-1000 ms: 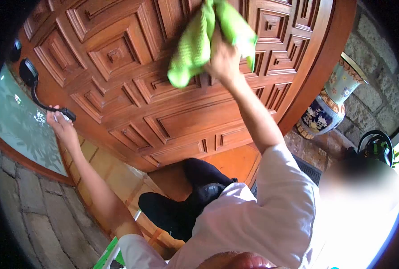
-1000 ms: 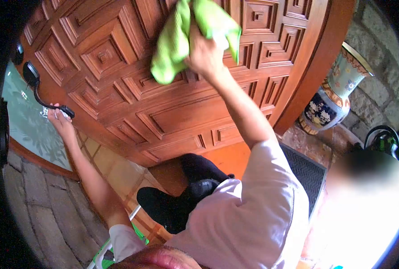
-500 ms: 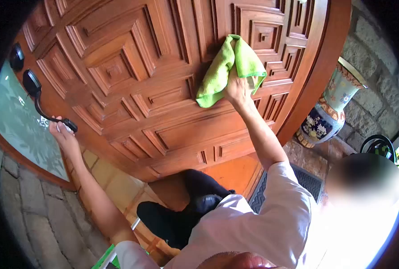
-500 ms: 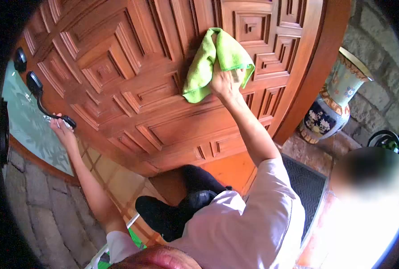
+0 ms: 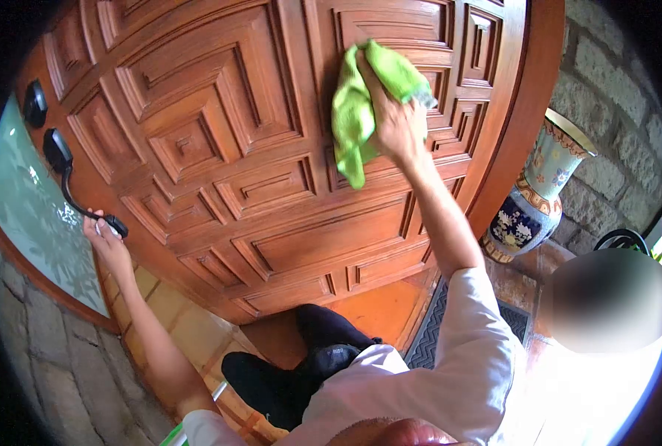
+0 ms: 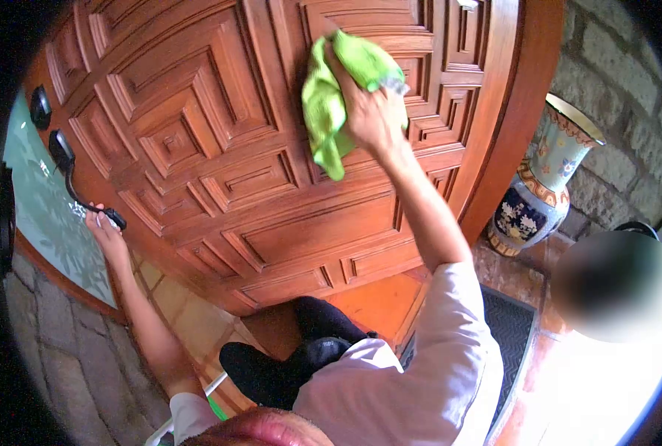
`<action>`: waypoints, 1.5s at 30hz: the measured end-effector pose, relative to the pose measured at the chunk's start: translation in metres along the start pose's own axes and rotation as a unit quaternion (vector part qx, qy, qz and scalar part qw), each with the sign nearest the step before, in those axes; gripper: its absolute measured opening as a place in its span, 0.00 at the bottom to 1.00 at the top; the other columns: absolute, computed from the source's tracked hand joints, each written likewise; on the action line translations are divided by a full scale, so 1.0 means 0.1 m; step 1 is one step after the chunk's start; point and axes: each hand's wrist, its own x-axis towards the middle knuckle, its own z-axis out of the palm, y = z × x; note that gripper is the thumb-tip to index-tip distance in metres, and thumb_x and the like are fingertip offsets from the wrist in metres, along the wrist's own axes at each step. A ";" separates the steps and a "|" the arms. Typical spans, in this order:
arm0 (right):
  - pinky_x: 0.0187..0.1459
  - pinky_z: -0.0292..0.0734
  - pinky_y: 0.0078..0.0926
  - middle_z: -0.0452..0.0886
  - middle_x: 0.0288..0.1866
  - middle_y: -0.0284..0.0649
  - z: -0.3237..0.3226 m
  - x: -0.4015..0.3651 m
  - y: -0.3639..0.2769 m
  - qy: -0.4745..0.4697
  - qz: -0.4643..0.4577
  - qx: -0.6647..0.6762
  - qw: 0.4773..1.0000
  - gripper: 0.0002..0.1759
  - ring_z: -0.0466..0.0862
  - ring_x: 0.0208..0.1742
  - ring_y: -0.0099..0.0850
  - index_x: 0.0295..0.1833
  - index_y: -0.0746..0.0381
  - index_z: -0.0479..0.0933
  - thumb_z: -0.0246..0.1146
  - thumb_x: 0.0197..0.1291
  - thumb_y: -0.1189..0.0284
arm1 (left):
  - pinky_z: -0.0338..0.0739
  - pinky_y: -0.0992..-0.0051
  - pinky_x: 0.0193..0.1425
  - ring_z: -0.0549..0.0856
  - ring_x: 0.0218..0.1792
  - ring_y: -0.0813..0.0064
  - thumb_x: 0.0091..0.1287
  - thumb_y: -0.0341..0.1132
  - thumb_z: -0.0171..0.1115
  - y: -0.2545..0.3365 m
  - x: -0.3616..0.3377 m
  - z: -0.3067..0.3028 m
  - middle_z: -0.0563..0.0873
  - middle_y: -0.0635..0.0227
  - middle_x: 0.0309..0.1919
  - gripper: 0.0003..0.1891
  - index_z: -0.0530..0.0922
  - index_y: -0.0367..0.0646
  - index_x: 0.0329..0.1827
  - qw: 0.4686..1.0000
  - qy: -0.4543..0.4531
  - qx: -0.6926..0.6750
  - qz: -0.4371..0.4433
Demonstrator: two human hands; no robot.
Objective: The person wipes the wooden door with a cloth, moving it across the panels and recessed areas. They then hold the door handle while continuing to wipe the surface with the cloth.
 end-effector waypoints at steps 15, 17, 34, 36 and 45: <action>0.63 0.70 0.47 0.79 0.61 0.43 -0.09 0.26 0.29 0.013 -0.031 -0.006 0.999 0.31 0.76 0.62 0.49 0.68 0.53 0.74 0.63 0.55 0.64 | 0.73 0.78 0.38 0.78 0.41 0.78 0.84 0.43 0.46 -0.03 -0.01 0.06 0.80 0.67 0.59 0.23 0.64 0.39 0.75 1.000 0.012 0.006 -0.017; 0.62 0.73 0.47 0.83 0.57 0.46 0.07 0.16 0.29 -0.011 -0.042 -0.070 0.997 0.32 0.80 0.59 0.47 0.67 0.48 0.76 0.62 0.52 0.64 | 0.73 0.78 0.39 0.78 0.41 0.78 0.84 0.43 0.46 0.00 0.00 0.06 0.80 0.67 0.59 0.23 0.64 0.39 0.75 1.000 0.010 0.005 -0.015; 0.66 0.73 0.46 0.77 0.54 0.58 0.11 0.97 -0.39 0.106 -0.095 -0.066 0.988 0.33 0.79 0.56 0.51 0.74 0.70 0.64 0.54 0.64 0.68 | 0.77 0.75 0.46 0.79 0.52 0.72 0.84 0.45 0.45 -0.08 -0.02 0.04 0.77 0.65 0.63 0.24 0.64 0.40 0.76 1.000 0.007 0.023 0.005; 0.66 0.72 0.47 0.75 0.56 0.58 0.20 1.01 0.07 0.092 -0.135 0.052 0.985 0.32 0.76 0.57 0.49 0.74 0.66 0.66 0.52 0.64 0.67 | 0.77 0.74 0.47 0.79 0.52 0.72 0.84 0.46 0.45 -0.08 -0.01 0.02 0.78 0.65 0.63 0.24 0.64 0.40 0.75 0.999 0.011 0.039 0.013; 0.57 0.78 0.43 0.78 0.53 0.50 -0.15 0.59 1.10 0.054 0.358 0.504 0.784 0.21 0.80 0.55 0.42 0.65 0.60 0.74 0.55 0.72 0.63 | 0.74 0.60 0.65 0.78 0.61 0.57 0.83 0.50 0.43 -0.74 0.24 -0.14 0.76 0.53 0.67 0.25 0.73 0.38 0.68 0.952 0.004 0.123 0.281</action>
